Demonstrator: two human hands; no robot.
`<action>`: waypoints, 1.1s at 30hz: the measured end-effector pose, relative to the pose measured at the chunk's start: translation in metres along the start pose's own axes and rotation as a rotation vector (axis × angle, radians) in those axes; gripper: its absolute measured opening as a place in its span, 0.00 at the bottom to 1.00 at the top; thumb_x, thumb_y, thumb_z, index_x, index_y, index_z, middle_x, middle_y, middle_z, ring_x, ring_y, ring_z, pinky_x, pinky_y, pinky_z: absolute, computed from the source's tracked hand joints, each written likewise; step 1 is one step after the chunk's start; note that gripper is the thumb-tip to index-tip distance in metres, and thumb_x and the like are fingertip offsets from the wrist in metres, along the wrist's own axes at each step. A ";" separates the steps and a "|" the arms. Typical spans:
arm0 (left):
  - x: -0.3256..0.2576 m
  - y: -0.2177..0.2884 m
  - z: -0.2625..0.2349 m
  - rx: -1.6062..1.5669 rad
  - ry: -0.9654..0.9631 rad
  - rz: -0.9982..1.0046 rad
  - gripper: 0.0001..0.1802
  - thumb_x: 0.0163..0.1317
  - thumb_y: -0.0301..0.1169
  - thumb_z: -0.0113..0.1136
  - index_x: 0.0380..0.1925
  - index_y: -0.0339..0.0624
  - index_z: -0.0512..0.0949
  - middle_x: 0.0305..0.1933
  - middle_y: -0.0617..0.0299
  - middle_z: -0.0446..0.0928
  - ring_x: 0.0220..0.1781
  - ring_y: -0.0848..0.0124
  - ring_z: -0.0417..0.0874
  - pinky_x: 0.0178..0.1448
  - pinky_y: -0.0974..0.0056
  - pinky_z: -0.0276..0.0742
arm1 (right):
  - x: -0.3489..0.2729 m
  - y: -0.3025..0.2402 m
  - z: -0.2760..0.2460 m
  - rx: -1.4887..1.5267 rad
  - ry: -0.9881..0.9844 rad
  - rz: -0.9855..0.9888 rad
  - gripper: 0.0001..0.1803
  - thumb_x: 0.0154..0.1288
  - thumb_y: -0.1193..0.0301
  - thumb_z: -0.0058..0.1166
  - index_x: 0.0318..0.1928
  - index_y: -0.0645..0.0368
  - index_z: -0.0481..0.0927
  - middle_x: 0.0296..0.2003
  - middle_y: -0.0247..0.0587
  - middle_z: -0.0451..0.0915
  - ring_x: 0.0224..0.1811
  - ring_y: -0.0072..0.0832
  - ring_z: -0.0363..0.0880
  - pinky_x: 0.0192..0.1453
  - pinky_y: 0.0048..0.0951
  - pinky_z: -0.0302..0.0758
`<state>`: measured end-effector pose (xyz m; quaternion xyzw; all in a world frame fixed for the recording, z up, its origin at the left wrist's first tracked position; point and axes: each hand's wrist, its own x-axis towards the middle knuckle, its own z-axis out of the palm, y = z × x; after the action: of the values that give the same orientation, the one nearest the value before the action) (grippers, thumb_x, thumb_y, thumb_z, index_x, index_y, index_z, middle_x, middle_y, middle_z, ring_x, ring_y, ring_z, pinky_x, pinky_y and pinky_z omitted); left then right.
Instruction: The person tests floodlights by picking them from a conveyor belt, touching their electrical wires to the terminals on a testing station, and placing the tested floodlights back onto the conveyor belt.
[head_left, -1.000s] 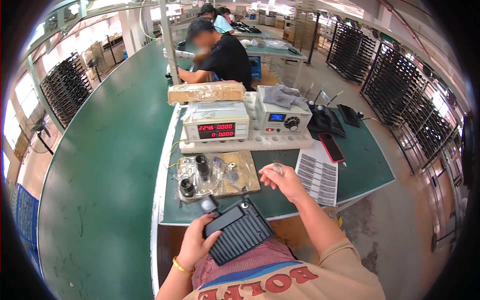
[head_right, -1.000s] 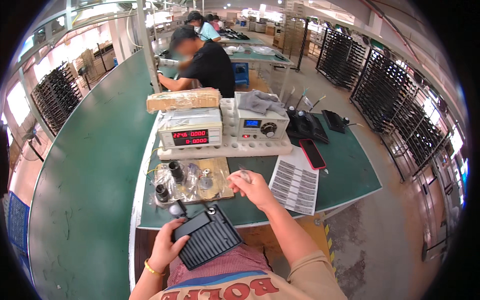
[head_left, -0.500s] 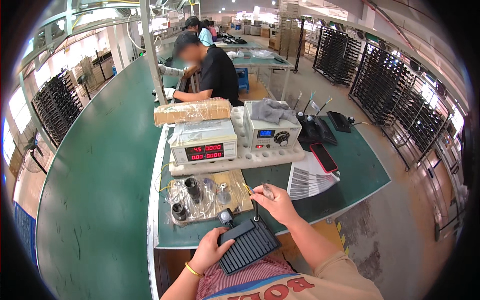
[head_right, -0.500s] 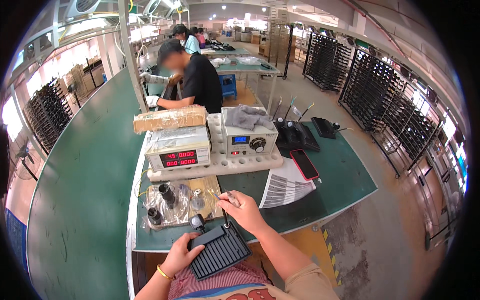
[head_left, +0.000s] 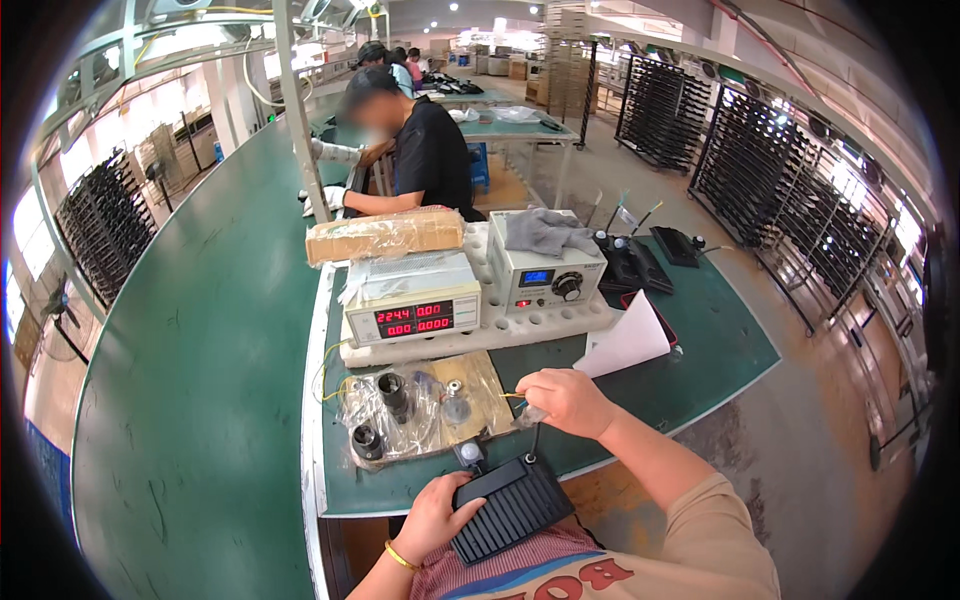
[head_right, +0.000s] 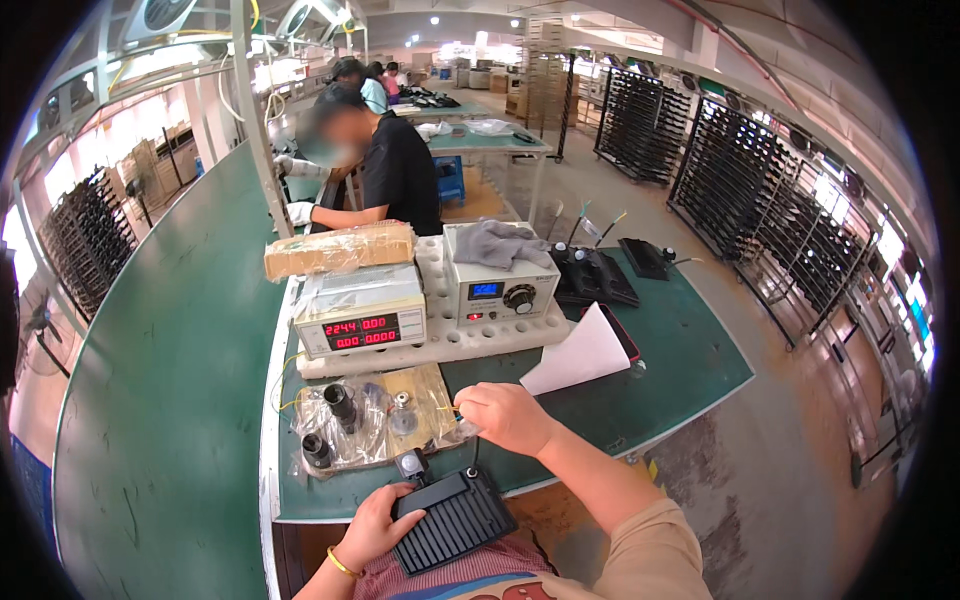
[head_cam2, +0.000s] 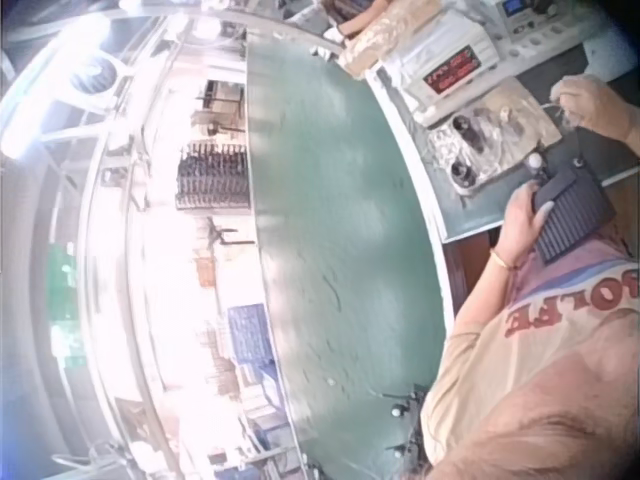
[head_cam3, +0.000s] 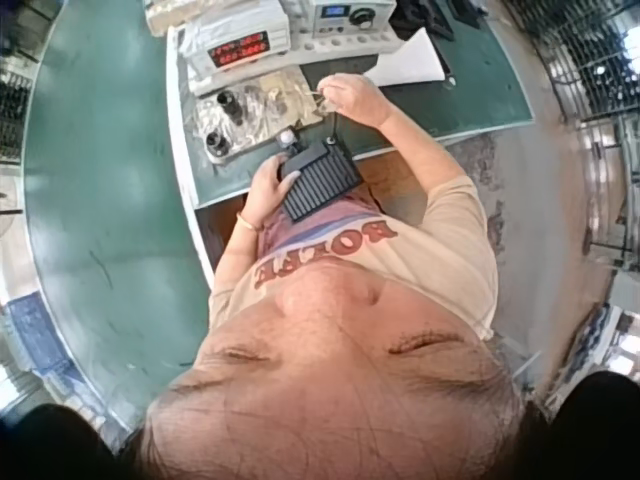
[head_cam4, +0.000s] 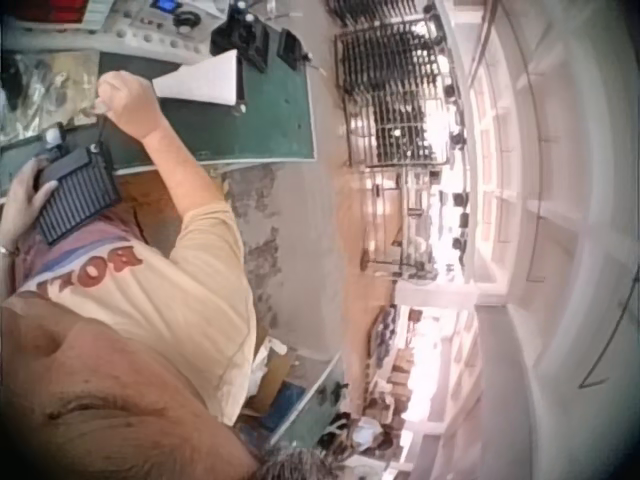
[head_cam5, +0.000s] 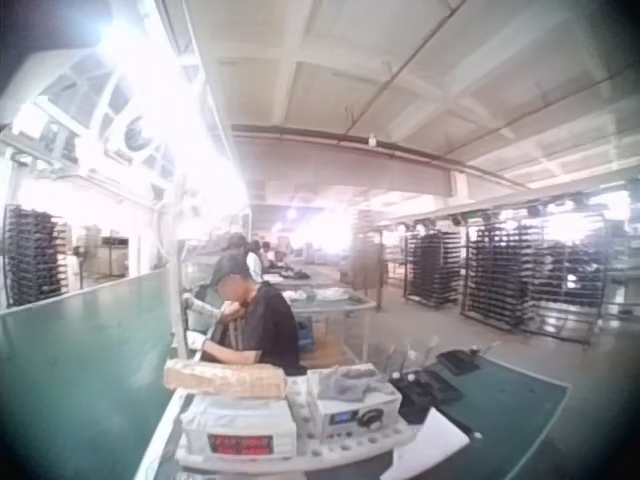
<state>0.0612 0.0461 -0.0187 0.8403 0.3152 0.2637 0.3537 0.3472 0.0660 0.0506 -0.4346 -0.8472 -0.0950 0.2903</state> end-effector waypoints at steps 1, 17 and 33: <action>0.000 0.000 0.000 -0.012 0.010 -0.019 0.22 0.55 0.37 0.65 0.42 0.32 0.72 0.46 0.48 0.78 0.47 0.51 0.78 0.52 0.56 0.74 | 0.001 0.002 0.002 0.095 -0.043 0.059 0.14 0.45 0.74 0.60 0.35 0.57 0.74 0.38 0.36 0.77 0.35 0.37 0.77 0.36 0.34 0.75; -0.002 -0.009 -0.012 -0.128 -0.027 -0.053 0.22 0.53 0.34 0.66 0.45 0.34 0.73 0.50 0.50 0.77 0.51 0.53 0.78 0.55 0.58 0.73 | 0.020 0.010 0.011 0.164 -0.166 0.003 0.14 0.42 0.75 0.61 0.30 0.59 0.71 0.34 0.38 0.75 0.34 0.39 0.76 0.35 0.36 0.75; -0.015 -0.013 -0.009 0.068 0.146 0.005 0.21 0.51 0.32 0.68 0.40 0.32 0.71 0.48 0.48 0.77 0.47 0.51 0.77 0.53 0.55 0.72 | 0.021 0.004 0.065 0.466 -0.178 0.785 0.14 0.61 0.64 0.54 0.33 0.65 0.76 0.26 0.51 0.77 0.30 0.46 0.77 0.36 0.36 0.72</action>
<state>0.0411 0.0458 -0.0263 0.8310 0.3469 0.3145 0.3003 0.3144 0.1095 0.0096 -0.6519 -0.6392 0.2526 0.3203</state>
